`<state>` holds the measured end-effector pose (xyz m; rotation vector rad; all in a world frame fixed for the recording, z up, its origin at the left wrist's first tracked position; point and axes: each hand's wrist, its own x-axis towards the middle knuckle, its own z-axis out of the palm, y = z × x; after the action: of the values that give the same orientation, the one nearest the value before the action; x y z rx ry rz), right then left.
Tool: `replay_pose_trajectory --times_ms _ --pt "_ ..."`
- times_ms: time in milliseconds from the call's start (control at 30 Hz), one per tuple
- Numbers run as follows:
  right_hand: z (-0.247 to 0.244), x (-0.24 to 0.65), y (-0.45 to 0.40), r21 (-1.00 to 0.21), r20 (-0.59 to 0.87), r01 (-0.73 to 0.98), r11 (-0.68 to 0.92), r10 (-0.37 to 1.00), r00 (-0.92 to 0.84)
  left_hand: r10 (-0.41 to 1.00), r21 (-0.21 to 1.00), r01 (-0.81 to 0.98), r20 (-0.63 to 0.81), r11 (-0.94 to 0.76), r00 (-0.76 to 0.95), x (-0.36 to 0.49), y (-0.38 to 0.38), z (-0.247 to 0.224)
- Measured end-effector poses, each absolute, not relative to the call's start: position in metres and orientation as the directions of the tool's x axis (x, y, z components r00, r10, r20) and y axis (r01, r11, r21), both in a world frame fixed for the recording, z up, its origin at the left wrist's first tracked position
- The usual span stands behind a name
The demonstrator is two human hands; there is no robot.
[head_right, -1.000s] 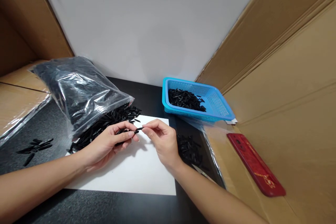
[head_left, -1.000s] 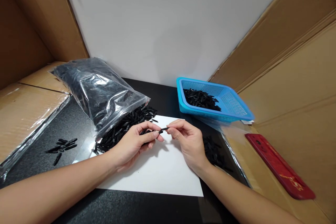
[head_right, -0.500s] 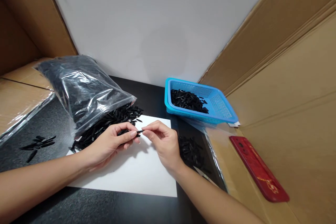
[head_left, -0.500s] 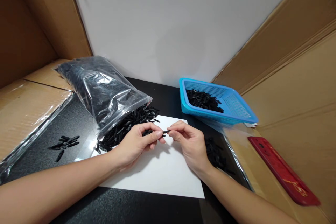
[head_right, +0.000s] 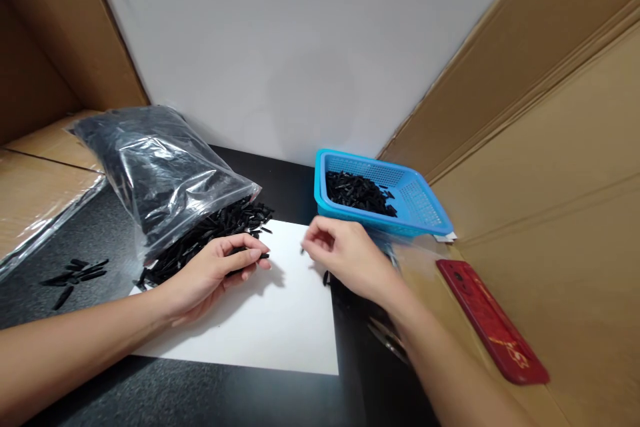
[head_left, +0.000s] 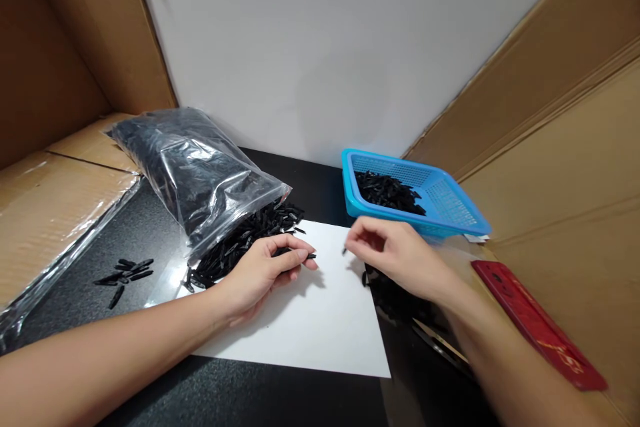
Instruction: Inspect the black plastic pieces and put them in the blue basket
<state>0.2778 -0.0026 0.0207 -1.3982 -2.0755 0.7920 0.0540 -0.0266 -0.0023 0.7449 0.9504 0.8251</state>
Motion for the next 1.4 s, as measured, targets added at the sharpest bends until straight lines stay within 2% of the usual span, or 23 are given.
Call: replay_pose_trajectory --times_ms 67,133,200,267,333,433,533,633,767,967,1200,1400 --pt "0.028 0.301 -0.001 -0.456 -0.038 0.807 0.375 0.898 -0.439 0.857 0.839 -0.253 -0.39 0.481 0.336 0.053 -0.027 -0.003" --pt "0.031 0.318 -0.002 -0.224 -0.119 0.886 0.405 0.891 -0.438 0.862 0.848 -0.242 -0.386 0.472 0.328 0.053 -0.028 -0.003" --pt "0.033 0.32 -0.005 -0.121 -0.143 0.92 0.373 0.911 -0.387 0.871 0.862 -0.225 -0.377 0.454 0.315 0.053 -0.028 -0.004" --pt "0.035 0.307 -0.009 -0.179 -0.109 0.928 0.326 0.931 -0.348 0.884 0.882 -0.206 -0.355 0.424 0.304 0.054 -0.028 -0.005" --pt "0.035 0.285 -0.014 -0.378 0.0 0.865 0.33 0.934 -0.357 0.898 0.902 -0.193 -0.32 0.387 0.302 0.054 -0.028 -0.006" --pt "0.027 0.251 -0.021 -0.697 0.159 0.611 0.376 0.912 -0.379 0.911 0.925 -0.181 -0.267 0.334 0.315 0.054 -0.028 -0.008" --pt "0.009 0.236 -0.025 -0.823 0.221 0.43 0.372 0.906 -0.361 0.919 0.93 -0.188 -0.25 0.315 0.305 0.053 -0.027 -0.009" --pt "-0.005 0.235 -0.026 -0.866 0.256 0.355 0.352 0.922 -0.289 0.917 0.917 -0.215 -0.266 0.336 0.297 0.053 -0.027 -0.009" --pt "-0.008 0.239 -0.025 -0.849 0.342 0.348 0.397 0.916 -0.211 0.899 0.885 -0.247 -0.319 0.396 0.299 0.055 -0.028 -0.006" --pt "-0.007 0.241 -0.027 -0.826 0.374 0.352 0.439 0.896 -0.241 0.873 0.836 -0.297 -0.369 0.462 0.318 0.057 -0.028 -0.001" --pt "-0.008 0.241 -0.025 -0.896 0.294 0.275 0.349 0.93 -0.221 0.884 0.87 -0.243 -0.347 0.428 0.314 0.058 -0.027 -0.002" --pt "-0.005 0.24 -0.02 -0.993 0.093 0.061 0.104 0.981 -0.168 0.895 0.897 -0.21 -0.314 0.389 0.317 0.058 -0.027 -0.004"
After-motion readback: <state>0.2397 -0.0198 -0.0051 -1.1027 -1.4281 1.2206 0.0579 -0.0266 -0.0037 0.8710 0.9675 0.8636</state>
